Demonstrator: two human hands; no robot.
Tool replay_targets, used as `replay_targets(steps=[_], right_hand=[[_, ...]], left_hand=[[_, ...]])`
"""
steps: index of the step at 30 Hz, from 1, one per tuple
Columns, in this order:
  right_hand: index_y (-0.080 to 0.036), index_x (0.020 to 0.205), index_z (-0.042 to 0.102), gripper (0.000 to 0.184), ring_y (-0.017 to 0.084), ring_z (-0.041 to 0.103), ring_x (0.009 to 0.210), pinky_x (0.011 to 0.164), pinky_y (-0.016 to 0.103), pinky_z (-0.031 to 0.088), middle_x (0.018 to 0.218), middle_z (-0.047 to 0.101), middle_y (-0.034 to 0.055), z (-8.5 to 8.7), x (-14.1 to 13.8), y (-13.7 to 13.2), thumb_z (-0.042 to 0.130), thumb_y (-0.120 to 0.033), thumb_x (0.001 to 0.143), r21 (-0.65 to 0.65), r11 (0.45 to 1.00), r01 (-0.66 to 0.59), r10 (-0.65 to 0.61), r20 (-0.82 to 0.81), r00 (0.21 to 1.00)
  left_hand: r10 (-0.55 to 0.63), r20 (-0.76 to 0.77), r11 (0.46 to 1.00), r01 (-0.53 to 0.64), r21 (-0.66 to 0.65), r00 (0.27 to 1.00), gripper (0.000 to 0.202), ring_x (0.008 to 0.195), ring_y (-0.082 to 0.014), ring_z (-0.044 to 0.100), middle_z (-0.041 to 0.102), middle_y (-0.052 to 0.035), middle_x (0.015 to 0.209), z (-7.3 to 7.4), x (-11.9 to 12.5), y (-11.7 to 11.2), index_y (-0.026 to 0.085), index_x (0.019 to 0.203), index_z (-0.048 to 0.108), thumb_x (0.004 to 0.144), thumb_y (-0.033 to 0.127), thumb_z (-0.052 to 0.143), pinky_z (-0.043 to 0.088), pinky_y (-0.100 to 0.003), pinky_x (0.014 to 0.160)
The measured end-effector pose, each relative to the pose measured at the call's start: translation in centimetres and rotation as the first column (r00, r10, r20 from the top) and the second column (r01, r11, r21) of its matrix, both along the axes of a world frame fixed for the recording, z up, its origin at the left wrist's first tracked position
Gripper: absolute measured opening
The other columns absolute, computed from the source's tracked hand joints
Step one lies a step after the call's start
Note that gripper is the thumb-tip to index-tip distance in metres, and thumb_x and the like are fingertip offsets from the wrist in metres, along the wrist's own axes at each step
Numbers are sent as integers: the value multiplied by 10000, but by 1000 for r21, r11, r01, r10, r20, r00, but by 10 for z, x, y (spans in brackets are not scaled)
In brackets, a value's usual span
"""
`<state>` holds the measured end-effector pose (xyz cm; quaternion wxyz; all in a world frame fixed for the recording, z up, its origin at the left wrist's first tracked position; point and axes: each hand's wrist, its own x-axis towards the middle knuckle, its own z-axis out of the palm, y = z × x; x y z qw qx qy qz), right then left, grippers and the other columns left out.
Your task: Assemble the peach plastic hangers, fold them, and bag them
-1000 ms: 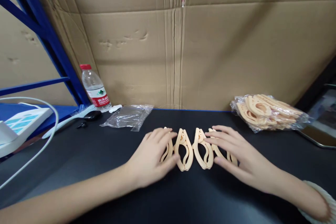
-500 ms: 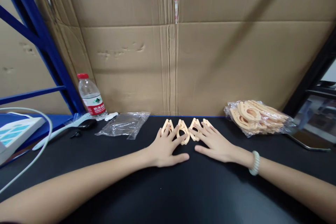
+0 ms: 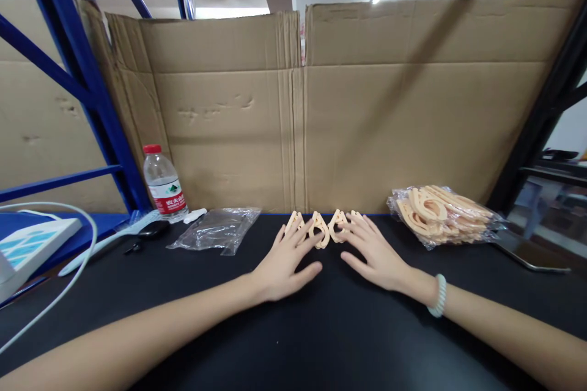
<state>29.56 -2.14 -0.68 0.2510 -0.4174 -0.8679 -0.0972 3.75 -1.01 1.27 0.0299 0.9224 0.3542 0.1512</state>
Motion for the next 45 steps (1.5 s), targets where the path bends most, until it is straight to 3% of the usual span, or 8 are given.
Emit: replay_targets(steps=[3,7,21,35,41,45], right_hand=[[-211,1197,594,292,249,416,1305,1117,477,312,1280,584,89,1,-8,-24,510,-279,925,-135,974,-181,181,-12,983],[-212,1243,573,318,202,483,1225,1053,362,413,1308,546,87,3,-17,-42,501,-249,935,-284,914,-290,286,-58,957],[-201,1268,558,331,217,464,1231,1055,388,408,1304,537,103,6,-18,-42,475,-240,949,-308,909,-279,285,-28,958],[-190,1268,564,337,227,486,1217,1049,404,419,1287,554,113,7,-19,-42,468,-229,948,-268,923,-275,288,12,957],[-202,1270,567,340,232,492,1215,1038,406,432,1288,557,110,7,-18,-44,470,-225,945,-265,923,-278,290,6,957],[-207,1281,559,346,238,489,1223,1046,418,426,1299,553,110,9,-18,-44,462,-226,949,-273,921,-279,292,8,957]], left_hand=[[-184,-66,980,178,-94,981,567,1438,-338,195,253,-71,1568,3,-17,-27,305,1456,346,925,447,483,161,-611,1133],[-234,-101,954,209,-213,967,545,1405,-314,302,348,-66,1528,11,-27,-45,307,1443,371,921,378,509,252,-568,1129],[-231,-99,960,211,-183,968,534,1405,-307,305,368,-77,1517,4,-27,-42,289,1437,381,921,362,496,264,-581,1118],[-211,-150,962,178,-208,966,529,1418,-282,282,354,-73,1526,10,-25,-45,281,1438,381,926,378,474,243,-548,1138],[-233,-120,968,218,-128,965,475,1364,-290,388,450,-91,1468,8,-26,-47,243,1384,457,919,336,490,319,-509,1114],[-328,-176,931,349,104,928,413,1269,-268,497,586,-97,1339,16,-30,-43,198,1329,504,921,227,448,324,-466,1111]])
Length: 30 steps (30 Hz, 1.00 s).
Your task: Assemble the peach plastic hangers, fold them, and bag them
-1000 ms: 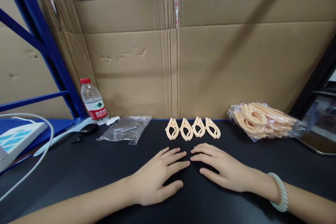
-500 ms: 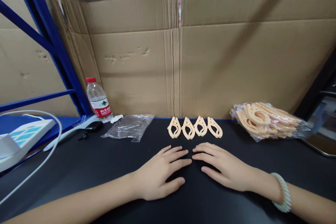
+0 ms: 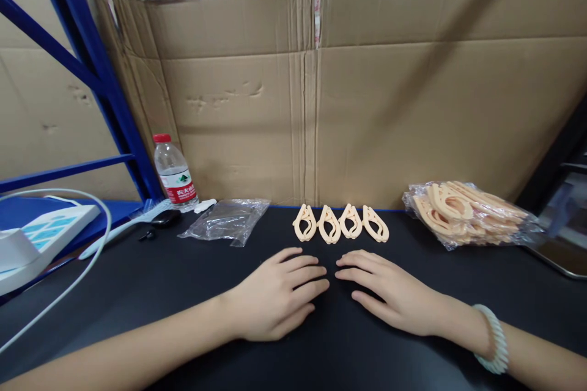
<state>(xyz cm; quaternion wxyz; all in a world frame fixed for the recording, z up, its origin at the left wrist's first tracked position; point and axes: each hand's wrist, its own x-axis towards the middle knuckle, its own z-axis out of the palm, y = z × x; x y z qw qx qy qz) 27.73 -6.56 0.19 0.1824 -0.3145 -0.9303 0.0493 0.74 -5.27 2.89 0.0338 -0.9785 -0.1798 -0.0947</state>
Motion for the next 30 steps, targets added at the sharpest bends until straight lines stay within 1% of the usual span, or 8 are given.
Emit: replay_targets(steps=[3,5,7,9,12,14,22,30], right_hand=[[-214,1278,560,347,240,492,1222,1044,423,428,1297,552,110,0,0,0,457,-217,947,3,1000,-10,10,-12,1000],[-211,1272,563,343,239,492,1220,1041,420,431,1295,553,111,0,1,0,456,-214,946,3,1000,-14,14,-15,1000],[-202,1268,565,340,239,488,1223,1044,417,427,1297,550,113,0,1,1,458,-214,946,6,1000,-16,16,-13,1000],[-195,1268,565,339,239,484,1227,1048,418,422,1299,548,116,-1,2,2,458,-214,947,7,1000,-16,16,-11,1000],[-190,1264,568,336,238,486,1223,1046,419,424,1292,551,119,-2,2,2,457,-217,948,5,1000,-17,17,-10,1000],[-189,1261,570,333,238,485,1223,1045,421,424,1290,551,119,-2,2,2,458,-218,948,4,1000,-17,17,-9,1000],[-205,1262,569,335,241,486,1223,1040,422,428,1287,555,112,-3,2,2,464,-217,944,9,1000,-17,17,-21,1000],[-214,1265,563,336,243,490,1224,1038,431,431,1281,561,112,-3,2,2,464,-218,944,13,1000,-25,26,-37,999]], left_hand=[[44,-14,981,-41,188,999,467,1237,-277,512,602,-104,1307,16,-13,14,192,1310,507,853,119,443,323,-470,1096],[226,8,940,-220,261,974,578,1281,-282,463,539,-102,1373,28,-28,28,195,1324,480,764,52,449,315,-465,1097],[421,28,860,-409,305,907,748,1375,-316,334,309,-122,1537,38,-49,42,190,1399,380,676,11,450,322,-472,1085],[548,-35,801,-511,312,836,870,1402,-368,268,134,-147,1590,42,-71,55,215,1462,268,640,37,491,339,-502,1060],[715,-219,699,-675,237,664,996,1402,-463,198,130,-222,1574,40,-98,69,191,1496,185,587,77,575,320,-609,1029],[738,-293,667,-723,178,608,1009,1395,-476,204,148,-240,1565,37,-107,75,168,1505,165,591,86,586,328,-624,1015],[567,-207,822,-563,83,797,805,1293,-322,467,406,-193,1474,33,-102,80,113,1469,271,709,153,537,413,-418,1028],[552,-136,830,-526,186,823,558,1113,-311,618,558,-156,1346,30,-85,75,160,1371,441,814,145,426,505,-414,899]])
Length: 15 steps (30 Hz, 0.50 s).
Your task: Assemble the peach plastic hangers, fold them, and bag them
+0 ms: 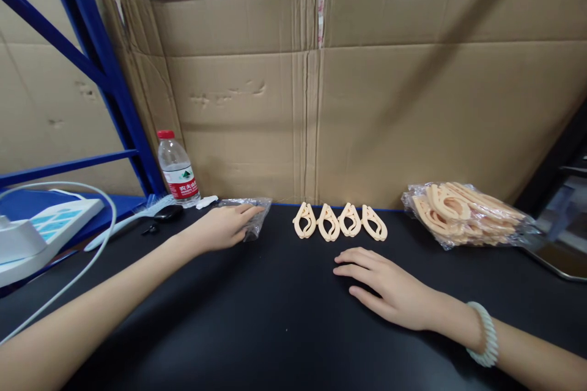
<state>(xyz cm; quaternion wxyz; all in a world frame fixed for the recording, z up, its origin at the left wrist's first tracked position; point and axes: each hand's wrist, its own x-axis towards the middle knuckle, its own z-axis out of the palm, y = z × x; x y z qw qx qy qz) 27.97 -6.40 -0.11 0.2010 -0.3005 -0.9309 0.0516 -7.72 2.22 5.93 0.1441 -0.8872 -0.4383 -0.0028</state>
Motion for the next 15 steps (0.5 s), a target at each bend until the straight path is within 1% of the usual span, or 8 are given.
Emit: replay_targets(steps=[2,5,7,10,11,12,13,15], right_hand=[[-212,1254,566,328,244,487,1226,1039,433,430,1272,567,111,-2,0,1,468,-213,941,2,1000,6,-6,-20,1000],[-207,1230,565,308,239,499,1203,1024,427,443,1242,581,108,-4,-1,1,481,-203,934,-21,1000,17,-19,-95,995],[-207,1209,566,289,228,527,1163,999,408,463,1209,594,104,-5,-4,1,478,-200,934,-54,998,21,-30,-183,983],[-218,1140,592,236,218,585,1068,941,389,496,1133,632,87,-3,-8,-1,473,-221,936,-113,990,85,-119,-346,931],[-221,1113,602,218,219,602,1035,917,387,508,1109,643,82,-2,-9,-1,477,-240,935,-144,982,123,-171,-400,900],[-222,1090,609,207,220,614,1013,898,386,517,1097,651,78,-1,-9,0,482,-265,932,-186,970,155,-224,-452,864],[-221,1075,612,205,224,620,1007,890,388,523,1098,654,79,0,-9,1,489,-295,928,-238,956,174,-274,-498,823],[-211,1048,612,227,237,620,1024,905,403,518,1110,653,86,2,-6,6,509,-357,908,-362,917,165,-358,-571,739]], left_hand=[[7,-4,999,-6,50,1000,499,1076,-311,635,595,-154,1289,2,10,-9,158,1314,495,821,142,418,522,-406,867],[-19,36,995,15,99,999,453,1037,-268,653,648,-103,1198,8,32,-35,214,1274,516,834,141,438,537,-351,840],[-69,43,989,63,135,997,435,1008,-263,661,662,-100,1160,10,47,-59,220,1250,534,832,128,456,541,-350,838],[-200,44,963,188,196,979,453,984,-303,665,667,-136,1144,7,65,-94,194,1265,537,830,106,446,554,-416,821],[-271,49,940,254,228,961,463,987,-309,667,664,-145,1163,4,68,-103,190,1290,523,849,98,415,557,-432,820],[-362,57,904,336,265,930,465,1009,-306,664,655,-140,1201,1,71,-111,199,1313,508,876,101,384,556,-437,835],[-470,53,846,432,312,881,456,1051,-308,651,636,-131,1253,-3,73,-117,207,1328,500,900,126,368,553,-443,857],[-663,-4,685,608,400,749,394,1126,-292,622,625,-92,1293,-11,76,-123,230,1301,536,937,211,386,553,-421,902]])
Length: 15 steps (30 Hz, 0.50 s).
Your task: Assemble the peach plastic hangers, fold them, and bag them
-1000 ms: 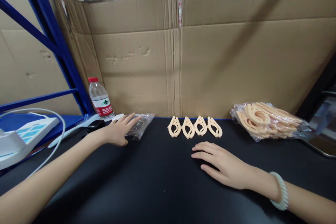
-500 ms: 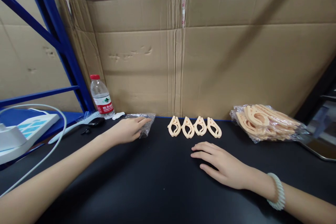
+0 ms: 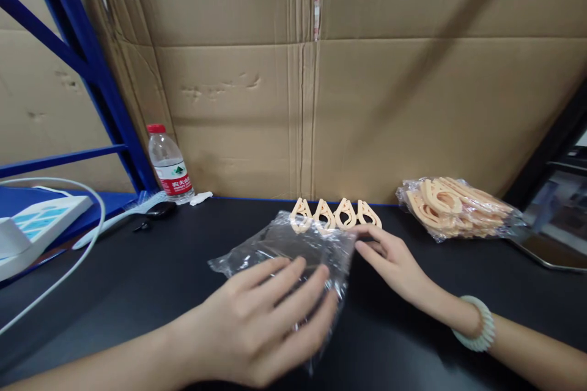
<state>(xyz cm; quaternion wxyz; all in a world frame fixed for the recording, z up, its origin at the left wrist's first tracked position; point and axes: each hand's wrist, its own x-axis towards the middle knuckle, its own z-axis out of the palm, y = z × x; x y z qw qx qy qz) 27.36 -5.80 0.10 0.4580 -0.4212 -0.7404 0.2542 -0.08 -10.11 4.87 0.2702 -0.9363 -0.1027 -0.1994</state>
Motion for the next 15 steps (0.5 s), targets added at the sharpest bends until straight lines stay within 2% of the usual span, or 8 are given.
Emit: replay_targets(steps=[2,3,5,7,9,10,12,15], right_hand=[[-203,1012,607,243,248,632,1008,903,419,519,1083,662,90,1,5,6,535,-385,869,-156,988,-6,-19,-160,987],[-198,995,606,238,249,644,980,889,421,526,1054,670,92,2,8,9,544,-374,848,-247,968,-33,-29,-246,969],[-181,977,605,221,237,668,907,850,410,542,1008,682,101,3,13,13,541,-323,819,-413,900,-137,-52,-414,909],[-159,998,605,245,222,683,841,804,389,553,1004,687,121,5,17,15,513,-314,832,-519,818,-248,-70,-518,853],[-150,1047,597,308,205,684,772,728,359,557,1012,688,134,9,19,15,486,-379,874,-563,770,-299,-78,-548,833],[-152,1076,589,337,191,676,738,685,338,552,1002,690,130,11,20,15,495,-411,881,-570,766,-298,-76,-541,837],[-160,1115,575,365,145,637,667,617,282,524,950,694,97,14,21,15,595,-399,840,-559,786,-264,-55,-489,871],[-151,1066,600,385,85,538,551,515,214,449,778,670,19,19,23,15,709,-269,716,-553,813,-180,-22,-338,941]], left_hand=[[-176,-29,982,177,67,984,325,1143,-270,619,651,-67,1263,-6,3,-1,227,1219,603,934,267,451,559,-375,922],[-231,-49,971,233,58,972,294,1130,-257,630,670,-62,1234,-8,5,1,221,1176,628,929,269,476,561,-352,925],[-288,-90,958,285,-44,953,258,1109,-240,646,690,-66,1197,-10,9,4,210,1131,647,926,243,494,547,-334,953],[-320,-131,939,295,-177,938,246,1123,-232,638,691,-75,1193,-11,12,8,204,1117,650,935,220,486,508,-343,1010],[-338,-160,918,288,-273,927,238,1160,-229,615,683,-80,1206,-10,14,11,201,1101,656,939,191,483,462,-353,1062],[-338,-173,912,277,-301,925,238,1176,-226,604,678,-79,1216,-9,14,12,204,1096,658,943,183,477,446,-353,1078],[-316,-208,915,239,-324,926,253,1208,-217,579,662,-67,1242,-7,12,17,230,1109,651,958,188,453,426,-353,1092],[-217,-275,941,125,-315,937,302,1285,-222,504,598,-55,1330,-4,5,30,272,1208,598,976,209,414,392,-387,1109]])
